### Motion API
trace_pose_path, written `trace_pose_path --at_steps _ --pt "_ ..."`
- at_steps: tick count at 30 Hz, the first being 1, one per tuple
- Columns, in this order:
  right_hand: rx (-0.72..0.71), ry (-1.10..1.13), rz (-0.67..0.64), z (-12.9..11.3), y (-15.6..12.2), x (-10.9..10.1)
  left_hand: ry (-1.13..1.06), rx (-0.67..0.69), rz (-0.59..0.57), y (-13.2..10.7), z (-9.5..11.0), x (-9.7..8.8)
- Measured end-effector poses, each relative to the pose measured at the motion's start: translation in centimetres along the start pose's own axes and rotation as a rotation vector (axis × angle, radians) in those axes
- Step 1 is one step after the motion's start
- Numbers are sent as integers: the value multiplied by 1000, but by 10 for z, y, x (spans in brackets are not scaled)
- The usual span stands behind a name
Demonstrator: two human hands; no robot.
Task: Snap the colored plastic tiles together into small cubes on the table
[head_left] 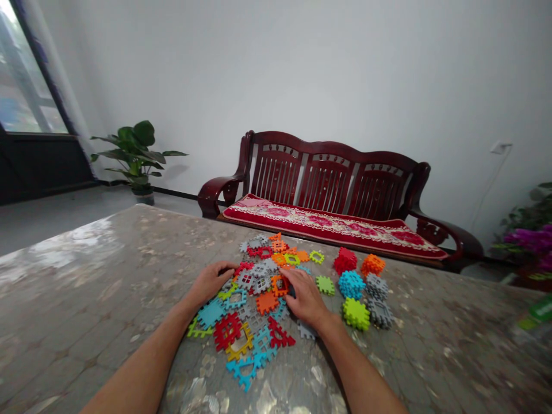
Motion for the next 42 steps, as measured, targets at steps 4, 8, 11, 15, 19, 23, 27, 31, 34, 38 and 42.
trace_pose_path --at_steps 4,8,11,15,19,23,27,31,34,38,42 --pt "35 54 43 -3 0 -8 -8 0 0 0 0 0" --pt "89 131 104 -3 0 -23 -12 -18 -3 0 -2 -1" --pt "140 177 209 5 2 -48 -7 -29 -8 1 -2 -1" --pt "241 243 367 43 4 -92 -11 -17 -24 3 -6 0" --pt "420 320 520 113 -2 -139 -6 -10 -27 4 -13 1" --pt "599 90 552 179 -16 -181 -4 -18 -24 3 -13 1" --pt "702 -7 564 225 -32 -210 -13 -23 -10 3 -10 -1" --pt "744 -85 550 249 -38 -218 -15 -31 -8 3 -9 -2" --pt "760 -125 543 261 -37 -218 -10 -45 -20 3 -9 -2" --pt "769 -145 520 274 -34 -215 9 -46 -35 3 -6 -3" --pt "788 -129 487 285 -32 -210 10 -45 -30 3 -4 -3"
Point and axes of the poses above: each hand's wrist, its own y-axis towards the middle knuckle, its own x-axis out of the palm, z = x × y, the point moved 8 cm from there along y, towards the middle knuckle, and after that the axes turned 9 degrees about x, right-handed, at the moved point
